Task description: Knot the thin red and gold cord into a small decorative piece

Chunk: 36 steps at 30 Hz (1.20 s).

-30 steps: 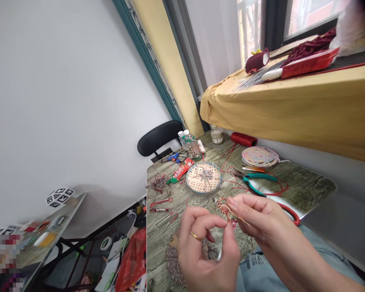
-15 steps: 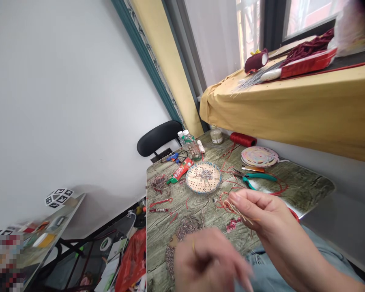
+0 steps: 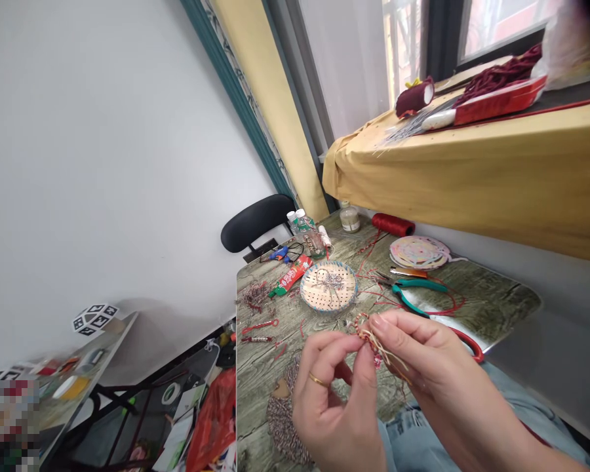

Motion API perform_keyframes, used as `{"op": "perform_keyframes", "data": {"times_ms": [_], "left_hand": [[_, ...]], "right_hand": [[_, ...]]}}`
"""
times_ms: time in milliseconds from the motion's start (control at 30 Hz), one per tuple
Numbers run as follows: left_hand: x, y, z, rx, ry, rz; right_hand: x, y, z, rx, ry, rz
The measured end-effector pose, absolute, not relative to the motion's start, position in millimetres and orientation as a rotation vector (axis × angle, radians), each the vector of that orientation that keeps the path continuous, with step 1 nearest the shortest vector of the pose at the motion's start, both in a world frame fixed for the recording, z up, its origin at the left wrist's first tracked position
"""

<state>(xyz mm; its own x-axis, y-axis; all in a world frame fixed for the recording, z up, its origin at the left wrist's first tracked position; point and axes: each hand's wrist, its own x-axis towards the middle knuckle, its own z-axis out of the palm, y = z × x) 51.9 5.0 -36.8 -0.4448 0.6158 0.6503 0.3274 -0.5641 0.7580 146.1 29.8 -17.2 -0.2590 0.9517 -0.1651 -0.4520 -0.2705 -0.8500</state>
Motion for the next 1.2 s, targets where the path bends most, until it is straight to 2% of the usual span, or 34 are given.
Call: {"op": "perform_keyframes", "data": {"times_ms": [433,633,867,1200], "left_hand": [[51.6,1.7,-34.8,1.749,1.610,2.081],[50.7,-0.3,-29.3,1.512,1.277,1.987],[48.4,2.1,-37.7,1.881,1.626,2.060],[52.0,3.1,-34.6,1.945,1.652,2.053]], "right_hand": [[145.9,29.6,-17.8,-0.865,-0.895,1.634],[146.8,31.1,-18.4,-0.901,-0.904,1.573],[145.1,30.1,-16.3,-0.828,-0.830,1.728],[142.4,30.5,-18.2,-0.821,-0.852,1.674]]}}
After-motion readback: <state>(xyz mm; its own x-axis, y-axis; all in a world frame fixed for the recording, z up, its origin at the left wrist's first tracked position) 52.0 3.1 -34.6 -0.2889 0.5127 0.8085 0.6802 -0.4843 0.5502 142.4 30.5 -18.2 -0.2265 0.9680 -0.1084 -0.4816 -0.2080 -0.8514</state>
